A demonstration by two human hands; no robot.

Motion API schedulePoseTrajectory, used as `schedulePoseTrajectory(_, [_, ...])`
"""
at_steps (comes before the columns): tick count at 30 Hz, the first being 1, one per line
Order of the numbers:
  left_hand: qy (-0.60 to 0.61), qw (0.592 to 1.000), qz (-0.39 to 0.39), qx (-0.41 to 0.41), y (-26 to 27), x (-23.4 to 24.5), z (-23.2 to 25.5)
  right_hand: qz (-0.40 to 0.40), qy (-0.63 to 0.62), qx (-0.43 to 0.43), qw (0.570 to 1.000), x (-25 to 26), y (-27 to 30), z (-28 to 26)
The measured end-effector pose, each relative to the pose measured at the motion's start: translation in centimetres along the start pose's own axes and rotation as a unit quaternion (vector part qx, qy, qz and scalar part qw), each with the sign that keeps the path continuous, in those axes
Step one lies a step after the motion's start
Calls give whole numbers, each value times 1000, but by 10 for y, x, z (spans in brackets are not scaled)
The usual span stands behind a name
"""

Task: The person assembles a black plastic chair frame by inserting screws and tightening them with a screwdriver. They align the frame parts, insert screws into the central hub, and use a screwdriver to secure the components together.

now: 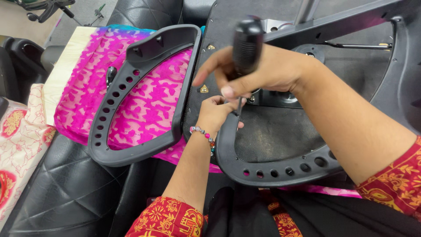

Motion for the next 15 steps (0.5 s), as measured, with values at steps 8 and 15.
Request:
schedulePoseTrajectory(8, [14,988,-73,-137,-22,9,-8,-79,2,-45,996,-13,-3,13])
schedulePoseTrajectory(15, [4,1000,-10,23,-12,12,-19,279,-8,8,960,7,14,26])
Point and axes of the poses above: each hand's wrist, its own y-axis away from the middle knuckle, its own x-axis out of the back of the hand, z = x × y, the point moved 8 cm from there along -y, towards the middle knuckle, and after that the axes turned 11 degrees about -z, right-handed, at the moved point
